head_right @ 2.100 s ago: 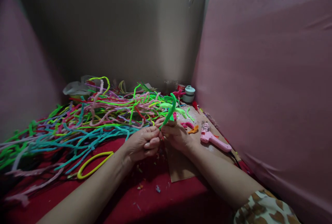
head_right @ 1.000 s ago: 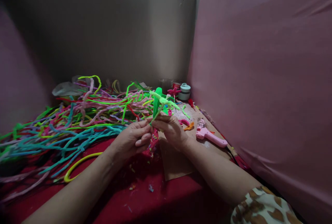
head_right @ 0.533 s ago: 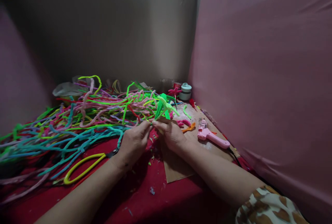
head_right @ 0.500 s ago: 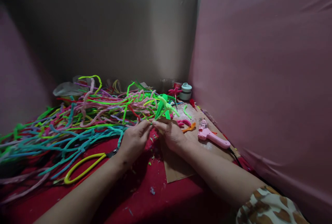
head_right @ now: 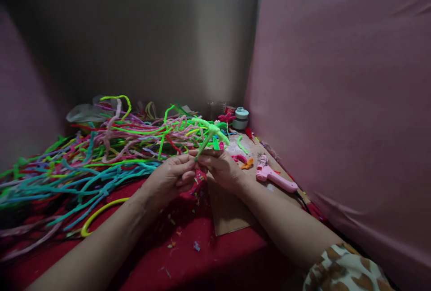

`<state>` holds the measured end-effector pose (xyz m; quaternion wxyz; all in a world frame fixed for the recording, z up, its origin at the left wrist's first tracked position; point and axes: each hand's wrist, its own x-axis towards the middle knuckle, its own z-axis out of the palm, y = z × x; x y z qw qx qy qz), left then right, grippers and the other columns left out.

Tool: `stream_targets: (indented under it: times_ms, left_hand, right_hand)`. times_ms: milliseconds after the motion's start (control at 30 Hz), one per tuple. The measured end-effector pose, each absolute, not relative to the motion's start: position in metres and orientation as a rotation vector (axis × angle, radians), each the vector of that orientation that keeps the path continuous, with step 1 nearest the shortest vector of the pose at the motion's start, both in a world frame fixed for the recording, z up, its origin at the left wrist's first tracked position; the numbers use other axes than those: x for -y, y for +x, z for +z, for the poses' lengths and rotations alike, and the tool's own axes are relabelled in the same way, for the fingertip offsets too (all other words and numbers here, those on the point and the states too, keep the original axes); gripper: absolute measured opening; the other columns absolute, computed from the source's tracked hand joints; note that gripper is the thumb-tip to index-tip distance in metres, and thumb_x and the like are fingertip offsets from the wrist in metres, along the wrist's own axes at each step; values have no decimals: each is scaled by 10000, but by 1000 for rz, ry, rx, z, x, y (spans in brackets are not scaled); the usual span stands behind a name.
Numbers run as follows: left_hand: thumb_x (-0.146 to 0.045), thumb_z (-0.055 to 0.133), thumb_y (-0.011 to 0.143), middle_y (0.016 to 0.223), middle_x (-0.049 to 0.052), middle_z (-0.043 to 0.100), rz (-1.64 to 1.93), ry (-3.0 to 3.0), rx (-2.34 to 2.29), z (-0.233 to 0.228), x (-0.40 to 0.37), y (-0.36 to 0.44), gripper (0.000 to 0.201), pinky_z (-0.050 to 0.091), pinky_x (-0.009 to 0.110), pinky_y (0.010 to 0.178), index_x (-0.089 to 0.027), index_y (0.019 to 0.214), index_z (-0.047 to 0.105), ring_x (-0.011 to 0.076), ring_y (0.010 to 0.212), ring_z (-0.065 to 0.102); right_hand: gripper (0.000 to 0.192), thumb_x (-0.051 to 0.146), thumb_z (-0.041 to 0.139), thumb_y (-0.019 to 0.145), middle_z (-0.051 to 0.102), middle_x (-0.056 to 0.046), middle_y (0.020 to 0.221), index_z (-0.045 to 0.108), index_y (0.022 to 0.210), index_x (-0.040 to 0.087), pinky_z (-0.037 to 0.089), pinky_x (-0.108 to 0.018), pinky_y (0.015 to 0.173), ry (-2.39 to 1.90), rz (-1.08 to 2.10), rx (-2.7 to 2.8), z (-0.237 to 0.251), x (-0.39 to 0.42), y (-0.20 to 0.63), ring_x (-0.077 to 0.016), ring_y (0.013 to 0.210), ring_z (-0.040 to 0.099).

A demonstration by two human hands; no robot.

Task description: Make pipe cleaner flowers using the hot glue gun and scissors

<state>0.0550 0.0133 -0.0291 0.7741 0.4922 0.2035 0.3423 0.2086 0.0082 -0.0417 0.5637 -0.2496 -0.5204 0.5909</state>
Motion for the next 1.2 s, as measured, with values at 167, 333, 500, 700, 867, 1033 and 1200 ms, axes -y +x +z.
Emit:
stream_targets:
  times_ms: [167,333,500,700,867,1033,1200]
  left_hand:
    - [-265,603,791,454,-96,307,615,997,-312,-29,-11,52,135,210,131,336,-142,743,576,18,365,125]
    - [-299,582,797,487,-87,352,743,1118,-458,-25,-10,57,151,215,152,346,-162,854,607,31,367,163]
    - [-291,573,790,594,-21,545,1068,1769,-918,-31,-11,62,200,343,201,519,-186,932,668,89,507,437]
    - [-250,505,824,598,-14,546,1229,2050,-1127,-36,-8,62,165,321,223,585,-202,745,642,111,555,454]
    - [-292,485,816,498,-49,416,1175,1789,-1022,-35,-12,63,245,281,207,491,-183,596,504,86,474,359]
    - [-337,539,768,465,-66,390,1122,1546,-935,-33,-13,65,278,217,199,412,-173,558,460,55,405,291]
    - [-358,583,734,441,-80,377,1044,1370,-844,-29,-12,65,278,183,189,382,-169,569,463,38,370,261]
  right_hand:
    - [173,296,706,673,583,6,617,733,807,191,329,-261,563,-532,1449,1311,-38,-5,212,-103,569,459]
    - [88,249,670,704,525,20,562,693,658,178,311,-257,547,-573,1347,1258,-41,-7,210,-94,544,415]
    - [88,248,681,683,491,33,556,708,692,164,269,-249,503,-720,1286,1194,-39,-8,206,-81,519,368]
    - [145,294,650,726,508,25,589,693,690,160,227,-244,490,-742,1301,1237,-39,-6,207,-72,521,318]
    - [162,288,720,675,469,34,573,705,779,164,169,-249,469,-787,1256,1312,-37,-4,208,-60,495,235]
    - [206,311,705,677,339,62,493,592,586,165,141,-256,453,-819,1255,1275,-35,-3,207,-60,464,230]
    - [237,291,681,673,337,62,506,526,540,169,130,-259,444,-846,1253,1272,-32,-5,210,-58,456,229]
